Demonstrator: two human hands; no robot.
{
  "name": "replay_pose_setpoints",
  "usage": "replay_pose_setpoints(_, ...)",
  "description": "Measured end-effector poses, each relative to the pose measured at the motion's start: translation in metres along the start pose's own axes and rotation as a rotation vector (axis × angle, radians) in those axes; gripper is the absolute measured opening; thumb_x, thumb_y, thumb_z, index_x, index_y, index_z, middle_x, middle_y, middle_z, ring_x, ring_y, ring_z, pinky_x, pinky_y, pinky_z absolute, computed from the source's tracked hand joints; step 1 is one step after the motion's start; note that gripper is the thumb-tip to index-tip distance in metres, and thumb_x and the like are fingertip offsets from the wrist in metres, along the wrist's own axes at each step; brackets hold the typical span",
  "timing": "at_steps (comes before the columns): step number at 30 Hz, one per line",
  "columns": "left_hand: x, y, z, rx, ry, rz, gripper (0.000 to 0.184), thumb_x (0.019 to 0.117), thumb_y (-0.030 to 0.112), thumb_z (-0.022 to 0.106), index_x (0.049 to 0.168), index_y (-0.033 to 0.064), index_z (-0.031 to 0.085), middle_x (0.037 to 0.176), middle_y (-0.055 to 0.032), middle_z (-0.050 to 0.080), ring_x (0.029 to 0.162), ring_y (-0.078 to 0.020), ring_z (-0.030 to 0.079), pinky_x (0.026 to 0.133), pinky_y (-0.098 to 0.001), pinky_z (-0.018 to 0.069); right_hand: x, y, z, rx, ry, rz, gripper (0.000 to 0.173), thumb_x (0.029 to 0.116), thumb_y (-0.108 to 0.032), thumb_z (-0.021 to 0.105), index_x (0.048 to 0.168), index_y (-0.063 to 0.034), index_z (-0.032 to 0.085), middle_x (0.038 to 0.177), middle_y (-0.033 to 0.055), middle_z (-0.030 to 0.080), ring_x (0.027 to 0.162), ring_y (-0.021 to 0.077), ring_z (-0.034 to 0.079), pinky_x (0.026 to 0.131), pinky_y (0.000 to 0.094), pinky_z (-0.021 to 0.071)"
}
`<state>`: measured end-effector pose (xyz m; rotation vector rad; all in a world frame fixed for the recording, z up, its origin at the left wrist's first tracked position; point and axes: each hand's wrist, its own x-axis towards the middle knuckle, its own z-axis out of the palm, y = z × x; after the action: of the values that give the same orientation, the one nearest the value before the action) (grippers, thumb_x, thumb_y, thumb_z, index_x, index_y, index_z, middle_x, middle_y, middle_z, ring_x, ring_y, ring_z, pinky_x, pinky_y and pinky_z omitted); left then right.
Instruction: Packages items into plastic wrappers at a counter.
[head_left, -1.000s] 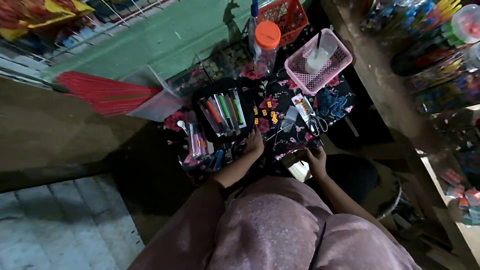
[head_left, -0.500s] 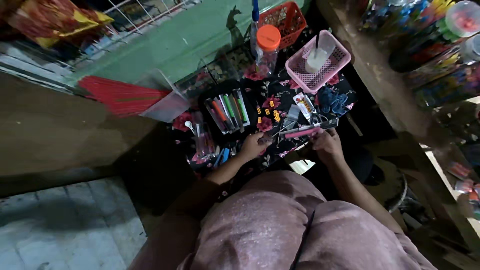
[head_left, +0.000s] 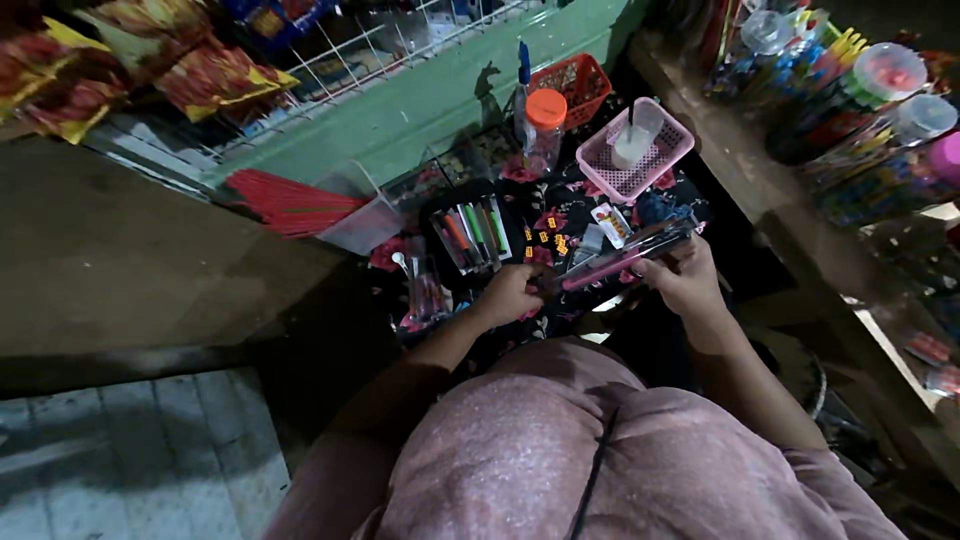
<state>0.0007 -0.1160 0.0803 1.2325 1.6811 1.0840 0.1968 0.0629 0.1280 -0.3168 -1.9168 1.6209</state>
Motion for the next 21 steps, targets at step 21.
replay_pose_setpoints(21,-0.021,0.015,-0.005,0.027,0.015,0.062,0.031,0.0940,0.013,0.071,0.121,-0.0020,0.068,0.101,-0.0108,0.073,0.087,-0.0105,0.069,0.084,-0.0312,0.0579,0.000,-0.023,0.036,-0.205,0.079,-0.037,0.030,0.0896,-0.009,0.070,0.116,-0.0022,0.056,0.096,-0.0105,0.068,0.085,-0.0057,0.066,0.080,0.0176,0.0580)
